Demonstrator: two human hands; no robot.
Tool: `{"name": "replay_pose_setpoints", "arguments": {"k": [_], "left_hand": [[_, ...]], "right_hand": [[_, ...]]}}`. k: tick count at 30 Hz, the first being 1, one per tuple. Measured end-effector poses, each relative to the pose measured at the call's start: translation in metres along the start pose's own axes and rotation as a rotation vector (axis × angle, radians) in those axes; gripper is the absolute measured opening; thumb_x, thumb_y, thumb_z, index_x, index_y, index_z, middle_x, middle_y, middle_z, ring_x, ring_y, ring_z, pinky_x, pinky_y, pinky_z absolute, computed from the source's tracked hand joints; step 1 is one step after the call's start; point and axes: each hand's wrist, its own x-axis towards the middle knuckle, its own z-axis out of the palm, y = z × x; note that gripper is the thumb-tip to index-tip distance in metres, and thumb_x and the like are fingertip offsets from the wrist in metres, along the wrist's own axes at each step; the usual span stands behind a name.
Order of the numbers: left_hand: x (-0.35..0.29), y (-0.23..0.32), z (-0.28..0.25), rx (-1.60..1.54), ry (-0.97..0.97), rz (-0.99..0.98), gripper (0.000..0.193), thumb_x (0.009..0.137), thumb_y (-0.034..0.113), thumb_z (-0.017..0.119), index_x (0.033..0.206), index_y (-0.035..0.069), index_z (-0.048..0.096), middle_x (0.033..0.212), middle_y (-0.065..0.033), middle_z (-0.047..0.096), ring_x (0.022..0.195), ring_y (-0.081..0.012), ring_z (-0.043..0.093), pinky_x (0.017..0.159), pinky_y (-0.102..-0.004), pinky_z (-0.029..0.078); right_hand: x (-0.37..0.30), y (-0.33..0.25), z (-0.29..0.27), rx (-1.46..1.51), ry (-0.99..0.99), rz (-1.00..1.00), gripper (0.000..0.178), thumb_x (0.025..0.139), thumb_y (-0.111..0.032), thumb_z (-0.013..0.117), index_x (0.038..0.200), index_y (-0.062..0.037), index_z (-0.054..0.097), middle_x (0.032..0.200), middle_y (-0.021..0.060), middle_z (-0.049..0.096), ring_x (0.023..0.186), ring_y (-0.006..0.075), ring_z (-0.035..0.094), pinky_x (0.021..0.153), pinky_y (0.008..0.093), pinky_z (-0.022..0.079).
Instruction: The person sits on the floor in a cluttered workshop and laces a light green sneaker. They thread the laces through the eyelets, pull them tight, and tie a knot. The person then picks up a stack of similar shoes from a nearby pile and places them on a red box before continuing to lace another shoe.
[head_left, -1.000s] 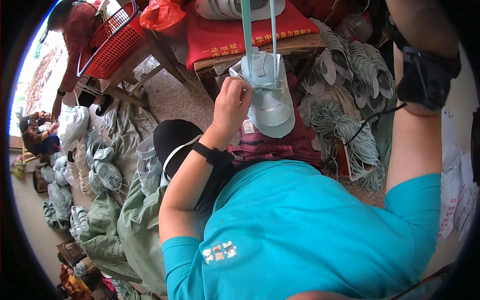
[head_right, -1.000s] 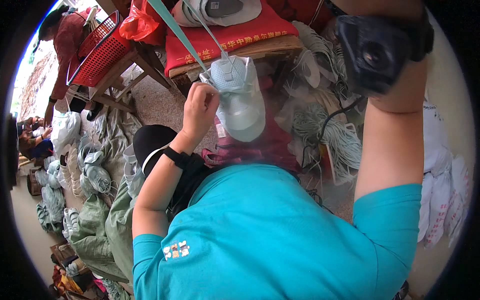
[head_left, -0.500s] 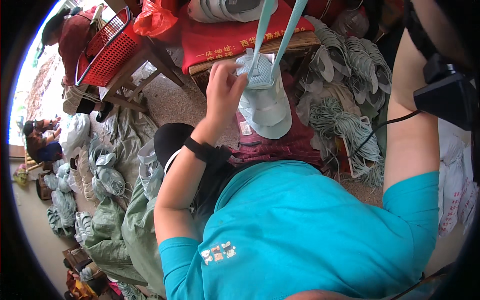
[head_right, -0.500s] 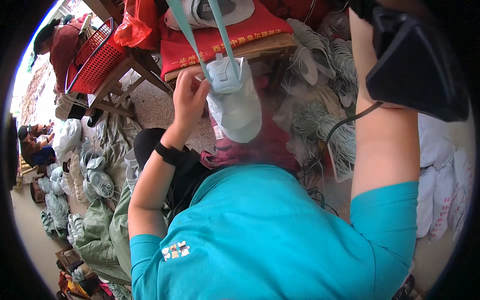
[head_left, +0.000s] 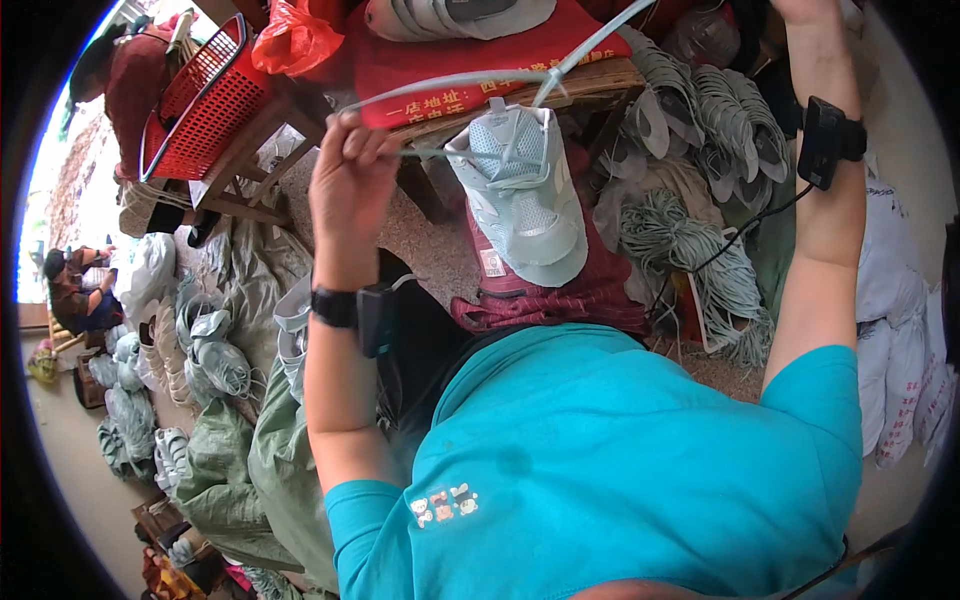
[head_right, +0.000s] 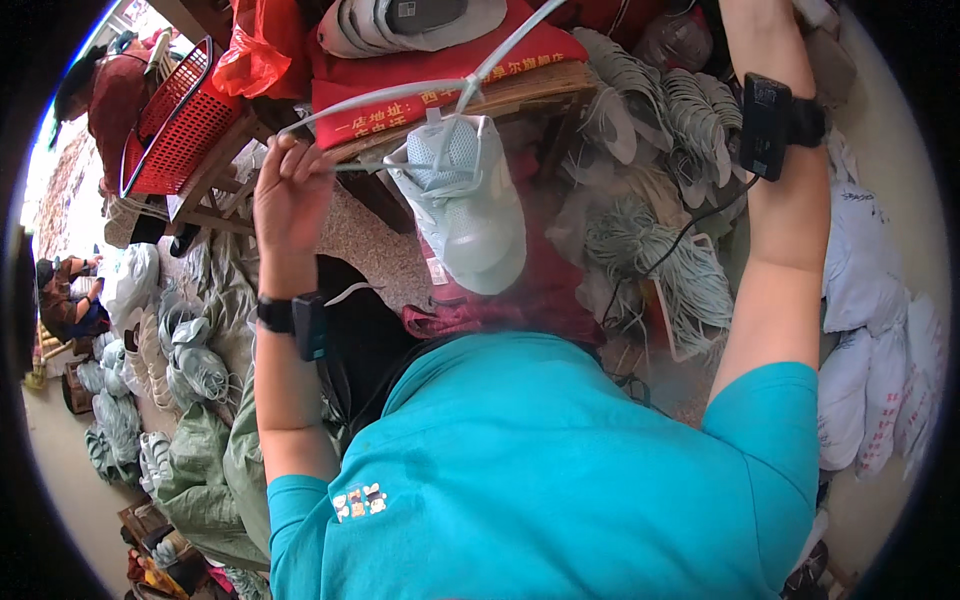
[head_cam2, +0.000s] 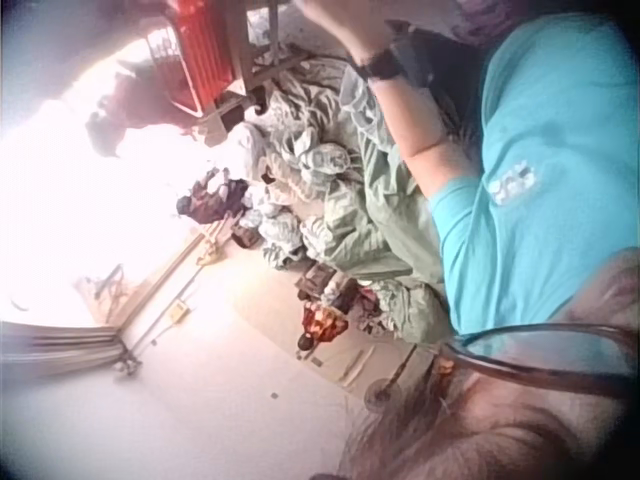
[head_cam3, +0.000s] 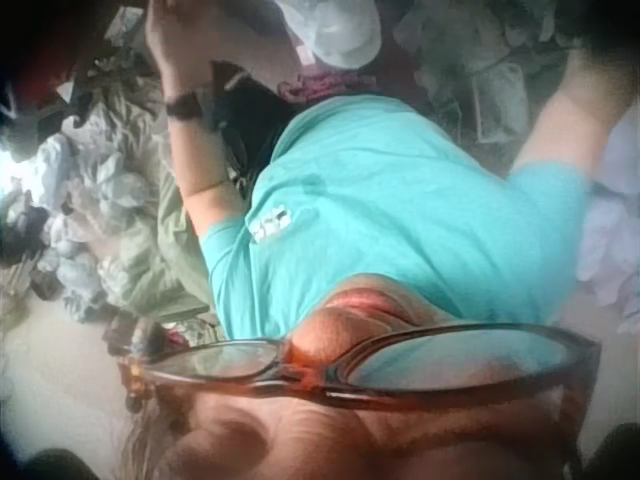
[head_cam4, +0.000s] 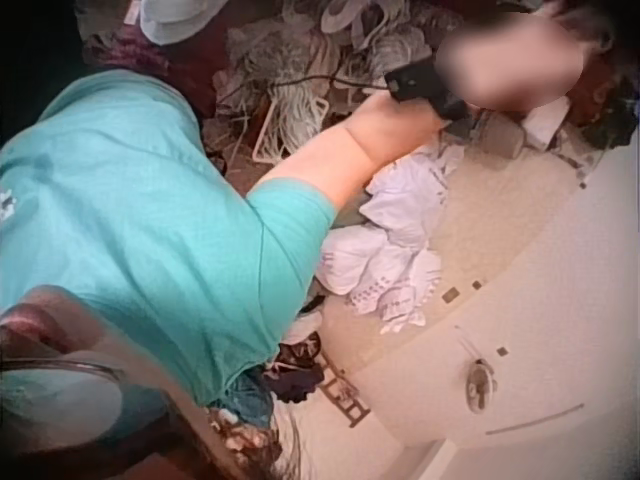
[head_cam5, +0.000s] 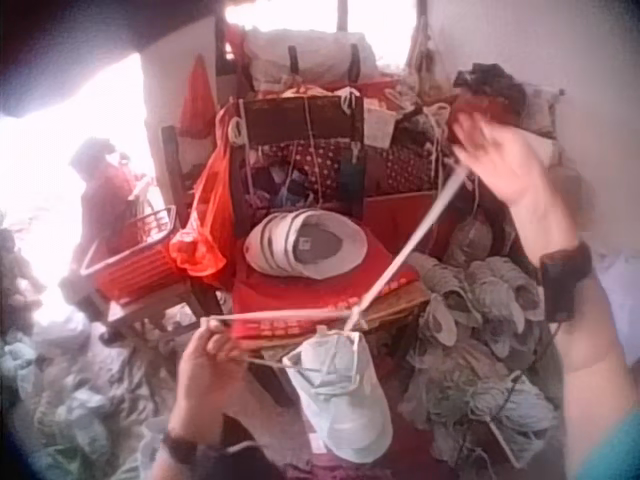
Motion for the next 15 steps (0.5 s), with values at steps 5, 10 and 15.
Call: {"name": "replay_pose_setpoints", "arguments": {"k": [5,10,15], "left_hand": [[-0.034,0.076,-0.083,0.024,0.351,0.061,0.022,0.100,0.012,0.048,0.079,0.006,0.048,0.059,0.0063,0.029,0.053,-0.0078,0.026,0.053,-0.0247,0.026],[-0.074,0.175,-0.175,0.086,0.567,0.248,0.022,0.101,0.010,0.044,0.080,0.007,0.047,0.058,0.0055,0.031,0.051,-0.0084,0.027,0.051,-0.0246,0.027],[-0.101,0.179,-0.149,0.719,0.774,0.381,0.019,0.101,0.017,0.047,0.101,0.002,0.060,0.065,0.0059,0.041,0.053,-0.0055,0.034,0.049,-0.0221,0.028]], "right_hand": [[-0.108,-0.021,-0.236,-0.258,1.121,0.108,0.025,0.094,-0.005,0.054,0.117,0.0022,0.051,0.120,0.0118,0.057,0.104,0.0261,0.062,0.098,0.0413,0.051],[-0.226,0.058,-0.276,-0.790,0.947,0.452,0.026,0.090,-0.004,0.057,0.115,0.0026,0.058,0.099,0.0118,0.068,0.090,0.0199,0.066,0.075,0.0344,0.053],[-0.221,0.181,-0.127,-0.928,0.510,0.570,0.031,0.092,-0.007,0.053,0.121,0.0050,0.054,0.093,0.0119,0.071,0.087,0.0168,0.066,0.083,0.0277,0.050]]}}
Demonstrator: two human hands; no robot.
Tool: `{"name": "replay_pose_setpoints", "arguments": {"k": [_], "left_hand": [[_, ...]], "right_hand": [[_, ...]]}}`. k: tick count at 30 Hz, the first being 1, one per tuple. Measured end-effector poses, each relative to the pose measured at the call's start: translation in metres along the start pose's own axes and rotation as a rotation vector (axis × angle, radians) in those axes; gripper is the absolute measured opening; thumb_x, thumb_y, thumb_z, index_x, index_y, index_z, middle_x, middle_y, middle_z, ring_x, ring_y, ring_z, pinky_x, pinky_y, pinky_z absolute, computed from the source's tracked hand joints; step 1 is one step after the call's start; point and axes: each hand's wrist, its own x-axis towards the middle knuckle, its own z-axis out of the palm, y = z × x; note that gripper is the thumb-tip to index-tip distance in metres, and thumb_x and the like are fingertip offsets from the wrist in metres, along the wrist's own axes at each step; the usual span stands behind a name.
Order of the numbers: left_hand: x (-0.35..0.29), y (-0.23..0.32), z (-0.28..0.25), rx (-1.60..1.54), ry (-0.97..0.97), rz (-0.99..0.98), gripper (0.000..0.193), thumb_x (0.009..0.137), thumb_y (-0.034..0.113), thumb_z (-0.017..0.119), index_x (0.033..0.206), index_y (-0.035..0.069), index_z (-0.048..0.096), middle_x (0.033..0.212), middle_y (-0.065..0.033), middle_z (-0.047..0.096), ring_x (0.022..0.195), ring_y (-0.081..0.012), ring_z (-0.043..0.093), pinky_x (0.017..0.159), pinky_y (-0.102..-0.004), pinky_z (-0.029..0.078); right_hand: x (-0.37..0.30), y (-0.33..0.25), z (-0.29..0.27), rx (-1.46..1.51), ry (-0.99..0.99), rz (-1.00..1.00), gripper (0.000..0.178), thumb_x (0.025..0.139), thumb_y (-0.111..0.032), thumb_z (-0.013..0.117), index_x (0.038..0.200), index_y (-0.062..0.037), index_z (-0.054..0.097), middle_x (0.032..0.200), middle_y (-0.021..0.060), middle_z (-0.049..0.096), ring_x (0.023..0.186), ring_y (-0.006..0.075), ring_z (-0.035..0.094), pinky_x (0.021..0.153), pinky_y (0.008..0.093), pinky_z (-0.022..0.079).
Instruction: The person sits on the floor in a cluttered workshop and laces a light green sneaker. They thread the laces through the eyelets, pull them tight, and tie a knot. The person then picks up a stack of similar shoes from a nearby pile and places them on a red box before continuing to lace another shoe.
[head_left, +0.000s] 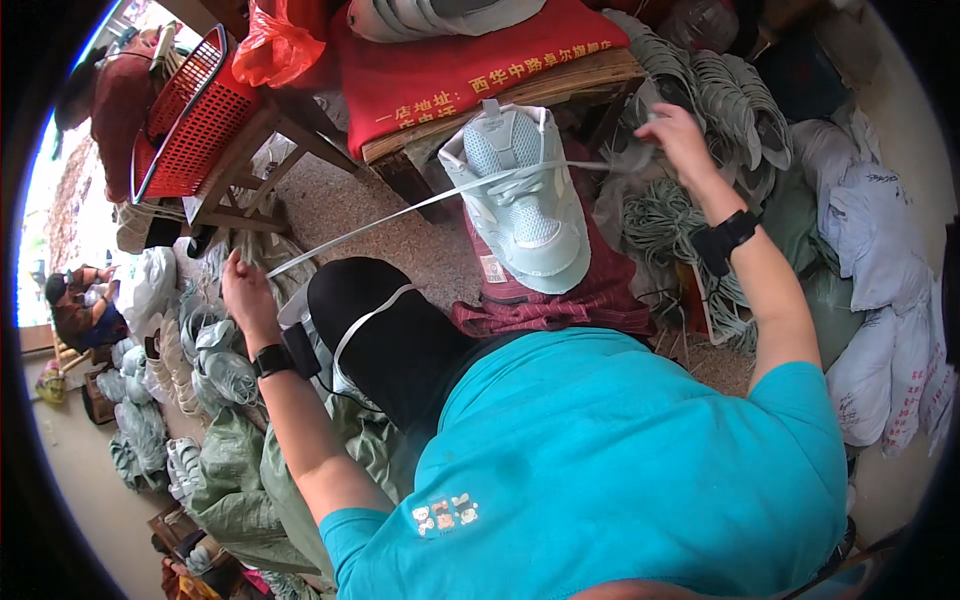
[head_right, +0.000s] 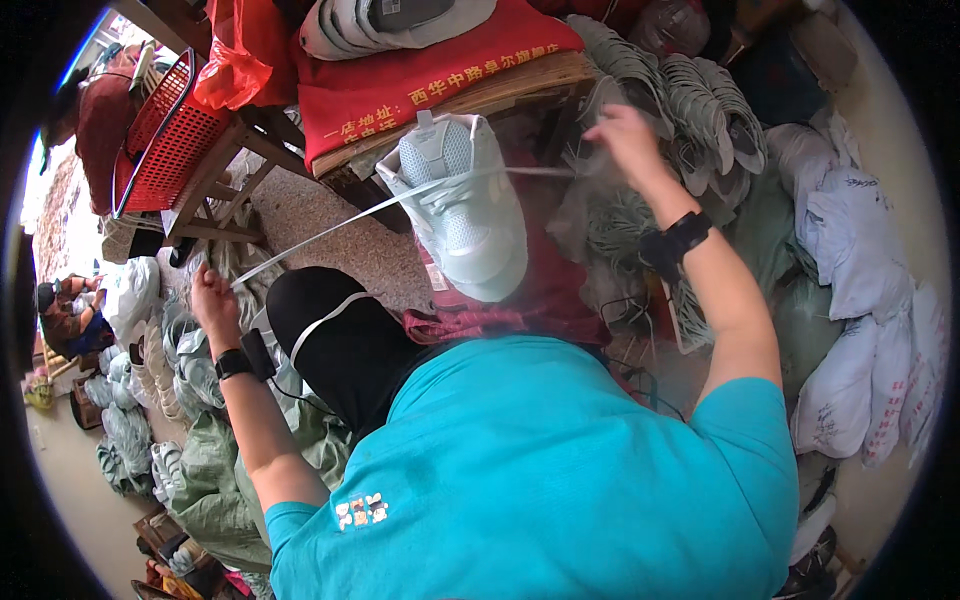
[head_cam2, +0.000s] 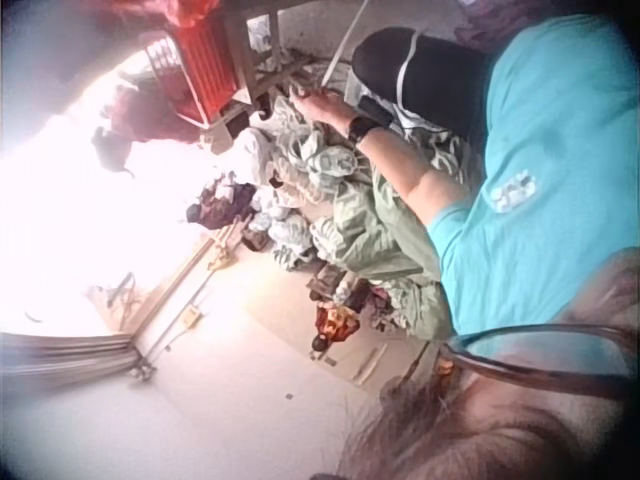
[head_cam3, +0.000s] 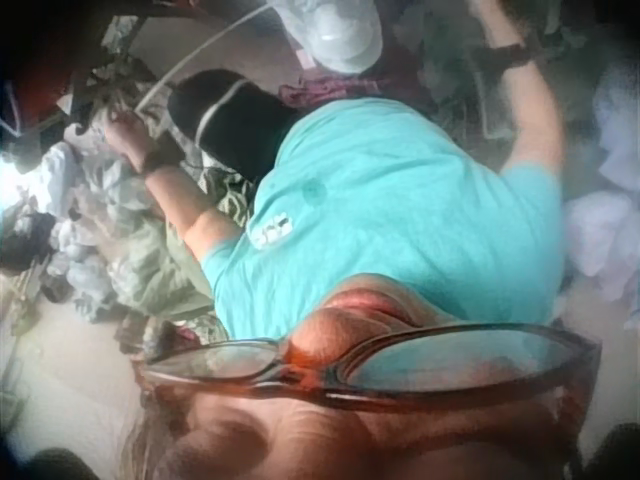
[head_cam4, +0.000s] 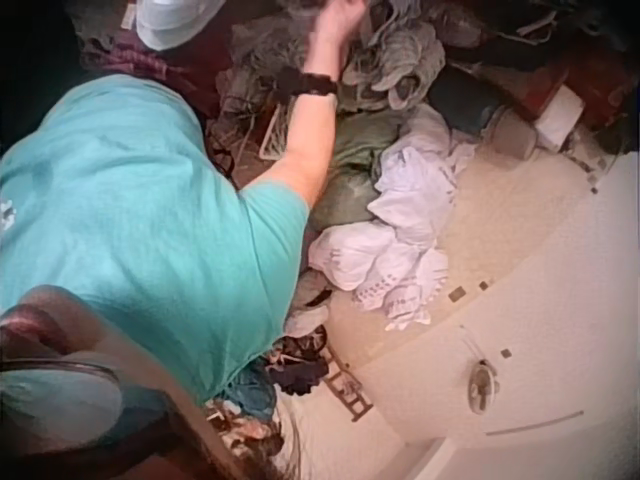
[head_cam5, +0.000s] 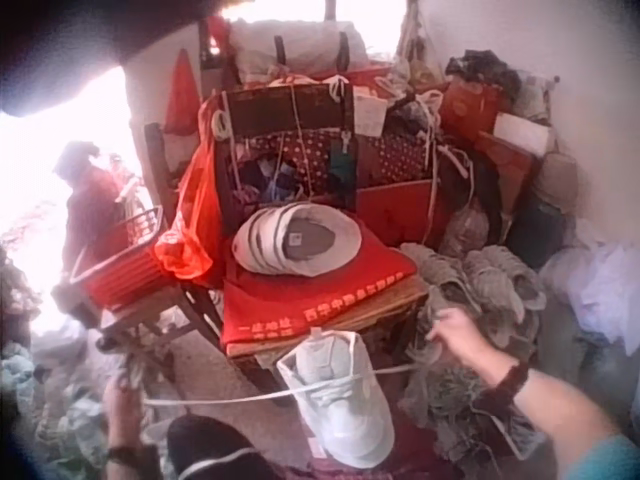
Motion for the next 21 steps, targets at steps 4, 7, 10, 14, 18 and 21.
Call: {"name": "replay_pose_setpoints", "arguments": {"k": [4,7,10,14,18,21], "left_hand": [[-0.052,-0.026,0.101,0.493,-0.256,0.181,0.024,0.100,0.018,0.052,0.110,0.002,0.067,0.070,0.0063,0.048,0.058,-0.0022,0.040,0.051,-0.0169,0.030],[-0.104,-0.047,0.168,0.386,-0.487,0.110,0.030,0.103,0.024,0.048,0.115,0.001,0.065,0.076,0.0008,0.057,0.062,-0.0029,0.042,0.054,-0.0177,0.032],[-0.140,-0.070,0.204,0.330,-0.630,0.051,0.032,0.105,0.026,0.046,0.114,0.001,0.065,0.079,-0.0037,0.065,0.063,-0.0033,0.046,0.055,-0.0173,0.034],[-0.163,-0.091,0.222,0.281,-0.686,-0.077,0.032,0.105,0.027,0.046,0.105,0.002,0.065,0.073,0.0009,0.057,0.058,-0.0030,0.040,0.052,-0.0190,0.031],[-0.172,-0.102,0.223,0.309,-0.698,-0.066,0.030,0.104,0.026,0.048,0.103,0.001,0.065,0.074,0.0039,0.052,0.062,-0.0028,0.039,0.054,-0.0187,0.030],[-0.177,-0.094,0.223,0.340,-0.685,-0.114,0.029,0.104,0.023,0.047,0.102,0.001,0.066,0.074,0.0038,0.053,0.061,-0.0031,0.042,0.054,-0.0190,0.033]], "right_hand": [[-0.038,-0.060,0.064,-0.144,-0.318,-0.266,0.028,0.098,-0.012,0.050,0.123,0.0024,0.053,0.093,0.0065,0.070,0.086,0.0105,0.062,0.080,0.0265,0.049],[-0.053,-0.086,0.087,-0.218,-0.360,-0.289,0.015,0.097,-0.010,0.054,0.107,0.0004,0.059,0.082,0.0018,0.064,0.077,0.0081,0.060,0.070,0.0235,0.048],[-0.066,-0.108,0.092,-0.316,-0.373,-0.343,0.013,0.096,-0.012,0.057,0.101,-0.0008,0.061,0.076,-0.0007,0.060,0.072,0.0060,0.054,0.065,0.0235,0.045],[-0.074,-0.109,0.091,-0.314,-0.406,-0.324,0.014,0.095,-0.015,0.059,0.097,-0.0012,0.062,0.073,-0.0022,0.057,0.069,0.0043,0.049,0.061,0.0235,0.042],[-0.070,-0.095,0.091,-0.234,-0.402,-0.325,0.015,0.094,-0.016,0.060,0.094,-0.0009,0.063,0.071,-0.0026,0.057,0.067,0.0042,0.049,0.060,0.0246,0.042],[-0.066,-0.104,0.089,-0.353,-0.400,-0.311,0.016,0.091,-0.017,0.062,0.091,-0.0010,0.063,0.067,0.0009,0.057,0.065,0.0057,0.049,0.060,0.0259,0.043]]}}
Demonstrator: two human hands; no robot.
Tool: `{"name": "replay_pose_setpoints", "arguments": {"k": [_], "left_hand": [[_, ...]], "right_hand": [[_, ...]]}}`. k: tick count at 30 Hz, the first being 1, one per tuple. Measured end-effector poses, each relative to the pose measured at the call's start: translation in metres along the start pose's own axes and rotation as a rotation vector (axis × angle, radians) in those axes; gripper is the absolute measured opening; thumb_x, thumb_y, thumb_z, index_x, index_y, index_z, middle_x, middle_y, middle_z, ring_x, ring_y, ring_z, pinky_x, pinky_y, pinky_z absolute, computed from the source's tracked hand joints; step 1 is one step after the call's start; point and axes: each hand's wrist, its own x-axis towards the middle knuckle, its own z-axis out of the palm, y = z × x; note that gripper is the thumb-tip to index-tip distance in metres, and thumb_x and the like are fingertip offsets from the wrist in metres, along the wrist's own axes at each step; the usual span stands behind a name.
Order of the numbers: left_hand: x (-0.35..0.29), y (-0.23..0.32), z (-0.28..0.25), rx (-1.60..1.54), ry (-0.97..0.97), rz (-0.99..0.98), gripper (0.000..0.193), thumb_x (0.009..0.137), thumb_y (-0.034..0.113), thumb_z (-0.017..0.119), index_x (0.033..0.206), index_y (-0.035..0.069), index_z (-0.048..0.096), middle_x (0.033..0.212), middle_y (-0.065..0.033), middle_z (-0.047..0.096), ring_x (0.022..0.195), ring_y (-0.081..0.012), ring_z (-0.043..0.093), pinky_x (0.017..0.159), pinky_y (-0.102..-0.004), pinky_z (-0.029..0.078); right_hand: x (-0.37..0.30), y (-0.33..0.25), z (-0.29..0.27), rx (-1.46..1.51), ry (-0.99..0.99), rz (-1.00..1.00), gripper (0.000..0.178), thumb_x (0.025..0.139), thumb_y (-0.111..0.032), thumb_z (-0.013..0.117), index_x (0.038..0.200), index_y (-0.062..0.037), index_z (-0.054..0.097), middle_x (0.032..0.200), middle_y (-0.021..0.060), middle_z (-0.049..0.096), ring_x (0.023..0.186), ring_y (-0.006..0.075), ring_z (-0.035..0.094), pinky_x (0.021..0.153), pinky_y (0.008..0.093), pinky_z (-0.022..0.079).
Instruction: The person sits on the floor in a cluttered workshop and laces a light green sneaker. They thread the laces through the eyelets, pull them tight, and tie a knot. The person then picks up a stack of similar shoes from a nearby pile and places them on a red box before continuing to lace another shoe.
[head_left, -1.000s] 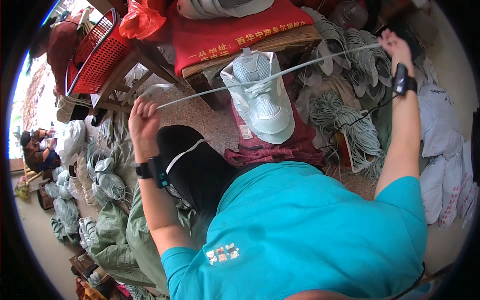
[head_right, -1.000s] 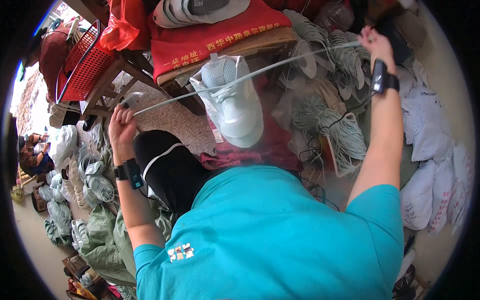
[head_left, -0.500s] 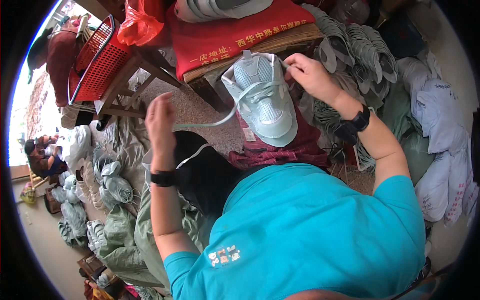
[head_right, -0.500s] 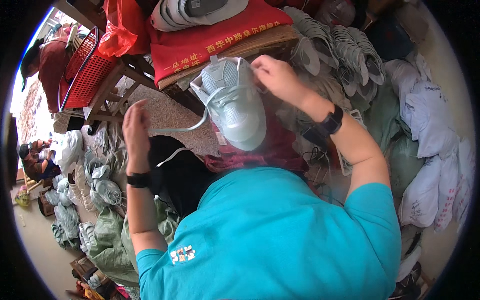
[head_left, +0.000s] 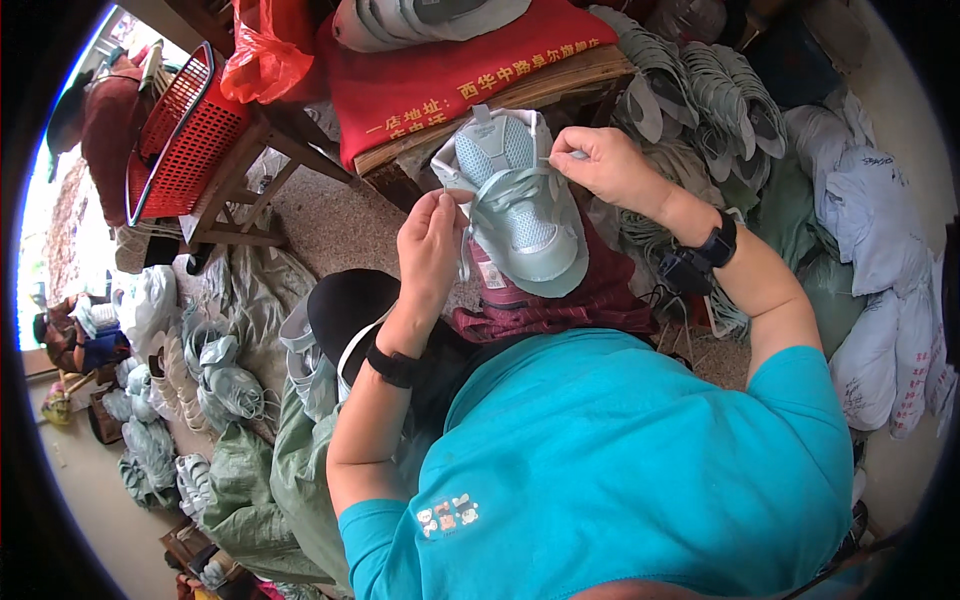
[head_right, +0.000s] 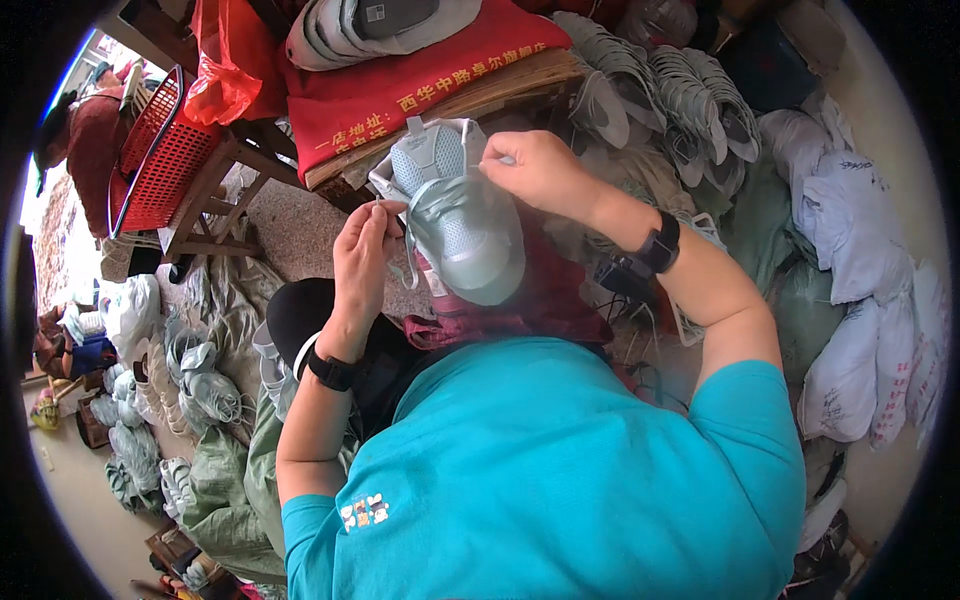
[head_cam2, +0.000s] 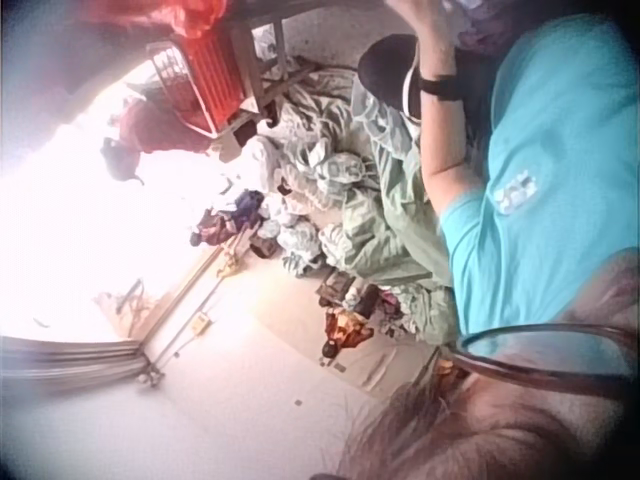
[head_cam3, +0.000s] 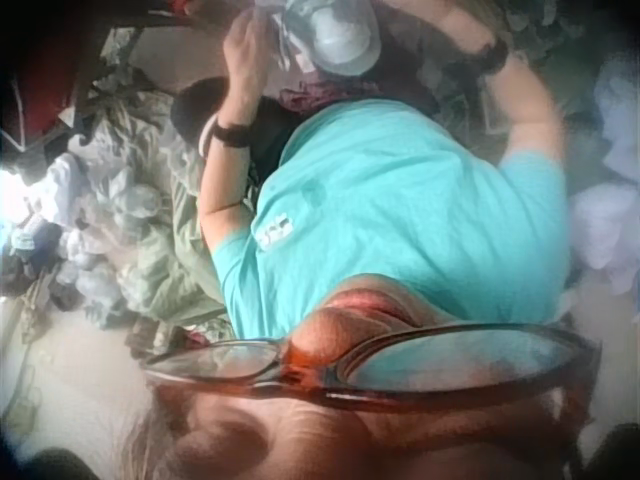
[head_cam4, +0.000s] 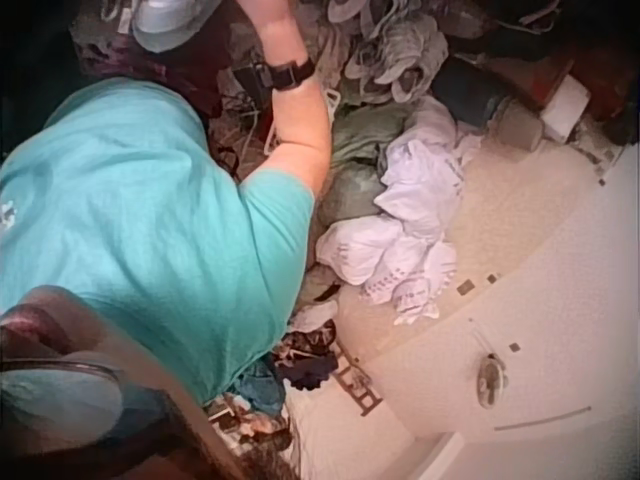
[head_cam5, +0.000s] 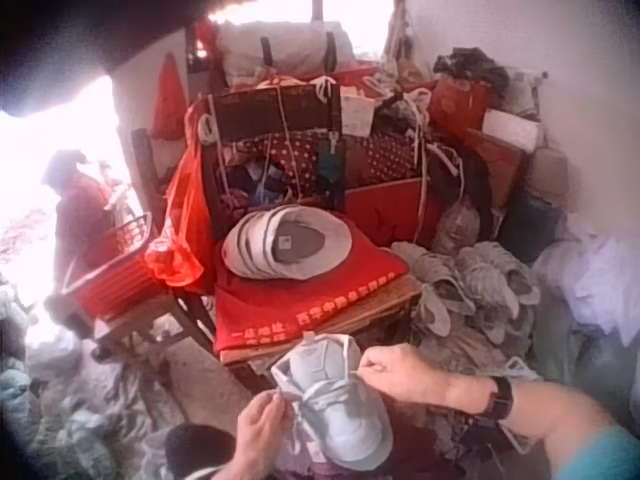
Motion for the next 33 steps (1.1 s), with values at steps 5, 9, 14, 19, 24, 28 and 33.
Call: {"name": "replay_pose_setpoints", "arguments": {"k": [5,9,14,19,24,28,33], "left_hand": [[-0.001,0.008,-0.006,0.146,-0.069,-0.094,0.029,0.102,0.022,0.048,0.098,0.000,0.067,0.074,0.0031,0.056,0.061,-0.0031,0.045,0.054,-0.0194,0.035],[0.003,0.007,-0.007,0.234,-0.093,-0.166,0.027,0.100,0.021,0.051,0.093,0.000,0.067,0.073,0.0030,0.055,0.064,-0.0040,0.046,0.057,-0.0197,0.037],[0.012,0.002,-0.011,0.313,-0.121,-0.137,0.026,0.096,0.017,0.051,0.082,-0.001,0.065,0.074,0.0011,0.058,0.067,-0.0077,0.050,0.060,-0.0233,0.041],[0.021,0.016,-0.005,0.771,-0.140,-0.052,0.023,0.091,0.016,0.052,0.083,-0.001,0.064,0.073,-0.0062,0.059,0.066,-0.0150,0.056,0.061,-0.0287,0.045],[0.023,0.036,0.012,1.487,-0.173,0.371,0.019,0.087,0.021,0.057,0.089,0.002,0.062,0.078,-0.0127,0.058,0.075,-0.0317,0.062,0.068,-0.0412,0.051],[0.024,0.057,0.008,1.450,-0.205,0.458,0.018,0.080,0.012,0.067,0.094,0.003,0.061,0.094,-0.0134,0.058,0.086,-0.0348,0.062,0.073,-0.0441,0.052],[0.042,0.074,-0.011,1.172,-0.429,0.638,0.032,0.073,0.001,0.072,0.101,0.002,0.056,0.102,-0.0131,0.055,0.097,-0.0338,0.058,0.085,-0.0405,0.049]], "right_hand": [[0.012,-0.020,-0.008,-0.376,-0.041,-0.184,0.011,0.083,-0.011,0.060,0.079,-0.0011,0.057,0.068,0.0113,0.060,0.064,0.0243,0.060,0.059,0.0368,0.047],[0.021,-0.020,0.003,-0.622,-0.048,-0.353,0.010,0.078,-0.010,0.060,0.074,-0.0029,0.054,0.074,0.0140,0.064,0.072,0.0364,0.063,0.063,0.0445,0.049],[0.023,-0.025,-0.006,-0.760,-0.187,-0.439,0.005,0.079,-0.011,0.062,0.080,-0.0056,0.061,0.074,0.0121,0.064,0.077,0.0334,0.065,0.067,0.0435,0.052],[0.032,-0.040,-0.020,-0.957,-0.477,-0.322,0.005,0.080,-0.009,0.062,0.084,-0.0058,0.065,0.087,0.0136,0.063,0.080,0.0322,0.066,0.072,0.0422,0.054],[0.041,-0.043,-0.024,-0.809,-0.305,-0.541,0.021,0.075,-0.005,0.070,0.093,-0.0036,0.059,0.101,0.0126,0.057,0.087,0.0312,0.064,0.074,0.0428,0.054],[0.056,-0.029,-0.037,-0.634,-0.454,-0.615,0.032,0.073,-0.006,0.074,0.098,-0.0049,0.054,0.101,0.0098,0.053,0.091,0.0312,0.063,0.074,0.0423,0.053],[0.060,-0.019,-0.039,-0.558,-0.495,-0.581,0.029,0.075,-0.009,0.074,0.097,-0.0062,0.056,0.100,0.0091,0.053,0.091,0.0318,0.061,0.075,0.0421,0.051]]}}
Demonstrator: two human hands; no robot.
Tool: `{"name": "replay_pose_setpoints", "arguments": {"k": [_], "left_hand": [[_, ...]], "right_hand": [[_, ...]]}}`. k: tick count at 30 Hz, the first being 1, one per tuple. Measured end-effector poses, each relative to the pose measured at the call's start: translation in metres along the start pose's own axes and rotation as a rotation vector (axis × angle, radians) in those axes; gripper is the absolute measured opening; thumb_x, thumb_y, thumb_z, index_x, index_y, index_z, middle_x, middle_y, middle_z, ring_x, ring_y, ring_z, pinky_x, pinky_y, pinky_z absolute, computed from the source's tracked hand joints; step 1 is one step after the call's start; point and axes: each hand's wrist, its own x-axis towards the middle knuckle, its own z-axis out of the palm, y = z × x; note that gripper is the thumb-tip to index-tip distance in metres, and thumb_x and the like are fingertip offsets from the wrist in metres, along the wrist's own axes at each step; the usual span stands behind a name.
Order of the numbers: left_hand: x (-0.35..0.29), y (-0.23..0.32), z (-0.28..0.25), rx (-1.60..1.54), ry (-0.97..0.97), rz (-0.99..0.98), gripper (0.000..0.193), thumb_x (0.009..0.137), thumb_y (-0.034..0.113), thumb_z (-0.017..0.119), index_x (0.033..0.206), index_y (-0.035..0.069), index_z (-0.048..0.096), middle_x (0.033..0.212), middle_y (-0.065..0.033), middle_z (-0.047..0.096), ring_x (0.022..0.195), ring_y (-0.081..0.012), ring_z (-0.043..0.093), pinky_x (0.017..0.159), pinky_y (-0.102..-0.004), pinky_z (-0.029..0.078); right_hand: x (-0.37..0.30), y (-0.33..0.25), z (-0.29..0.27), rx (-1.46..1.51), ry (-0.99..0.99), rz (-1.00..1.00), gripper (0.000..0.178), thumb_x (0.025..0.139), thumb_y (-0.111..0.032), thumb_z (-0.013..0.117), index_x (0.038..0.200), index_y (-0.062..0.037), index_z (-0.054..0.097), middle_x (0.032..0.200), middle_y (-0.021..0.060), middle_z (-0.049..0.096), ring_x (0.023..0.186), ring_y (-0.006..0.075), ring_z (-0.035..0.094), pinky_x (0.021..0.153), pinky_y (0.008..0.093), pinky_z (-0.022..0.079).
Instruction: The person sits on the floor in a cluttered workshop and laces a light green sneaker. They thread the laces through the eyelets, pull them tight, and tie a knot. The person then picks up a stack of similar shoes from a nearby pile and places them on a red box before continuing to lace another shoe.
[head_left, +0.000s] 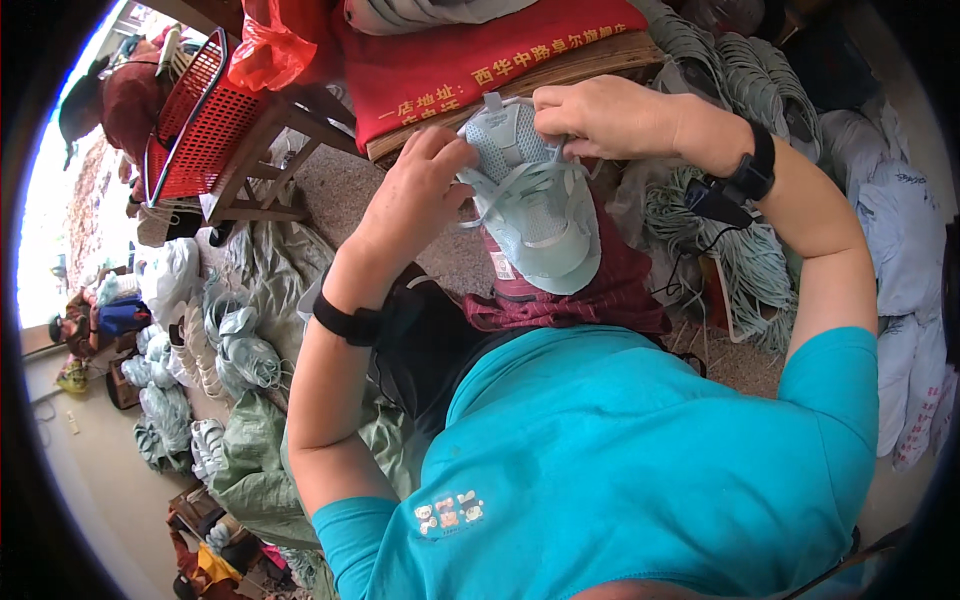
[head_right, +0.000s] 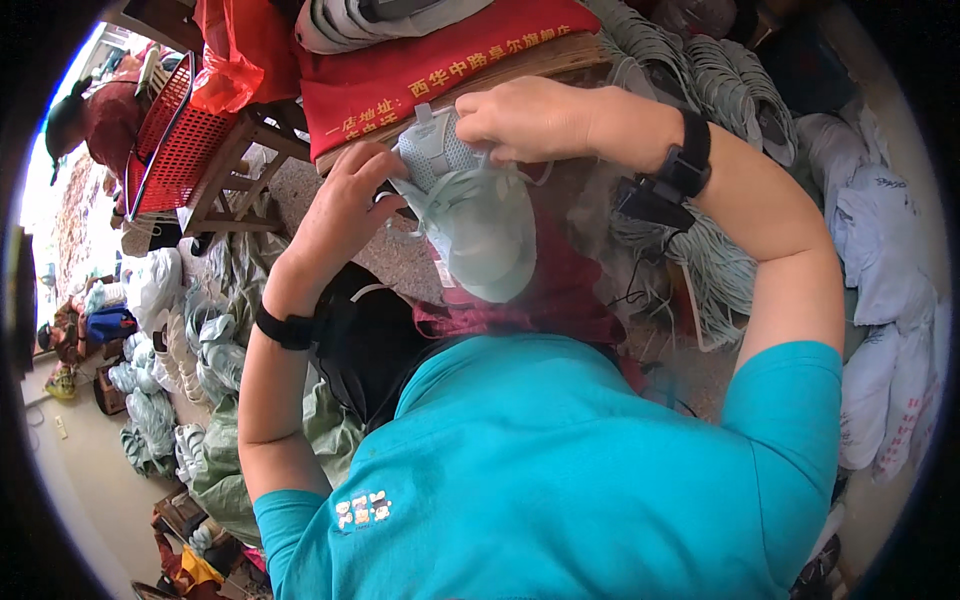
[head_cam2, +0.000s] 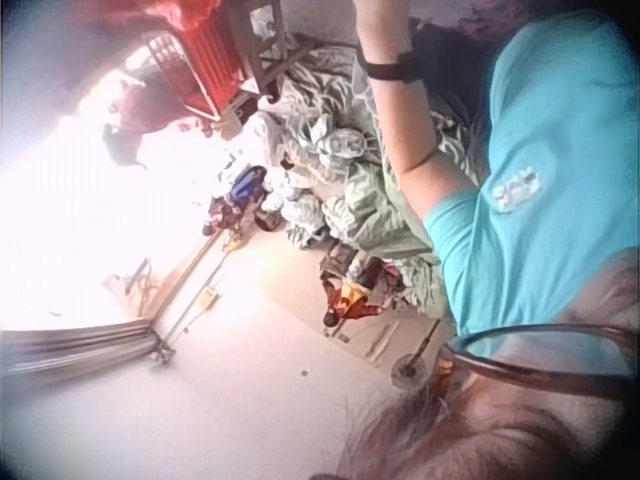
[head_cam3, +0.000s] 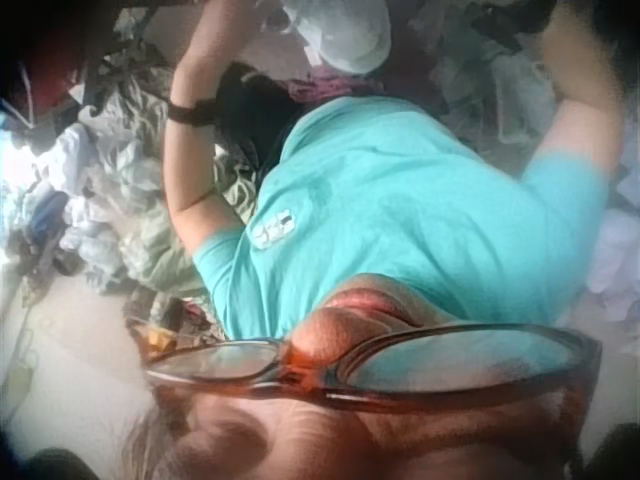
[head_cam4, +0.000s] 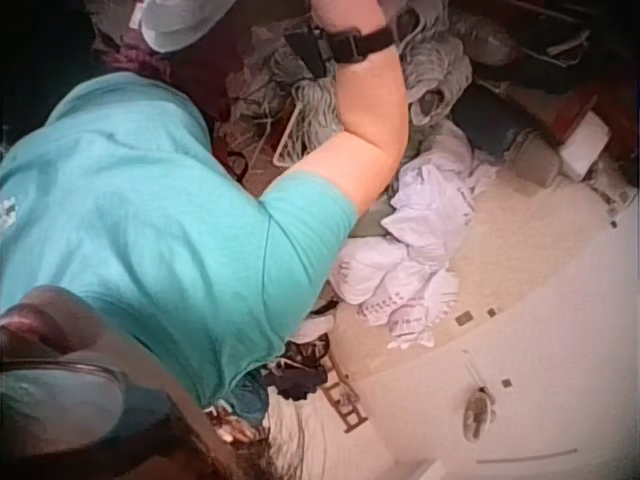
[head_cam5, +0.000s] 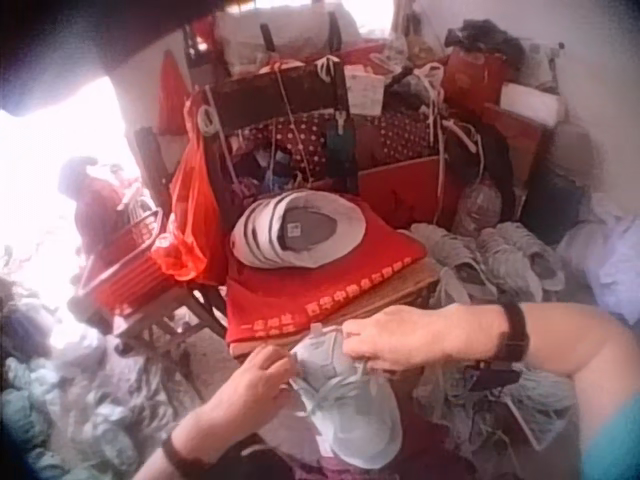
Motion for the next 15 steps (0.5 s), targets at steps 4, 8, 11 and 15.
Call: {"name": "replay_pose_setpoints", "arguments": {"k": [4,8,11,15], "left_hand": [[-0.002,-0.014,-0.002,-0.093,-0.117,-0.048,0.030,0.074,0.003,0.074,0.099,0.003,0.057,0.102,-0.0121,0.055,0.098,-0.0308,0.056,0.083,-0.0387,0.047],[-0.008,-0.025,0.017,-0.289,-0.045,-0.164,0.019,0.076,0.009,0.074,0.090,0.002,0.065,0.099,-0.0095,0.053,0.097,-0.0274,0.054,0.082,-0.0373,0.047],[-0.014,-0.025,0.035,-0.428,0.100,-0.252,0.012,0.079,0.010,0.074,0.084,0.001,0.068,0.097,-0.0072,0.050,0.094,-0.0214,0.052,0.079,-0.0332,0.046],[-0.017,-0.016,0.054,-0.527,0.282,-0.382,0.014,0.078,0.013,0.074,0.081,0.000,0.069,0.101,-0.0065,0.048,0.095,-0.0189,0.049,0.077,-0.0297,0.046]], "right_hand": [[-0.005,0.005,0.001,0.131,-0.001,0.044,0.018,0.081,-0.014,0.071,0.090,-0.0035,0.060,0.096,0.0081,0.050,0.084,0.0283,0.061,0.076,0.0397,0.050],[-0.001,0.007,0.017,0.520,0.074,0.237,0.019,0.088,-0.019,0.068,0.082,-0.0020,0.063,0.094,0.0039,0.049,0.076,0.0170,0.058,0.061,0.0304,0.053],[0.002,-0.009,0.030,0.801,0.171,0.461,0.020,0.090,-0.020,0.066,0.081,-0.0018,0.064,0.095,0.0016,0.048,0.073,0.0103,0.056,0.049,0.0240,0.052],[0.008,-0.016,0.043,1.038,0.340,0.632,0.020,0.091,-0.020,0.064,0.082,-0.0016,0.063,0.097,0.0011,0.049,0.068,0.0072,0.055,0.044,0.0206,0.049]]}}
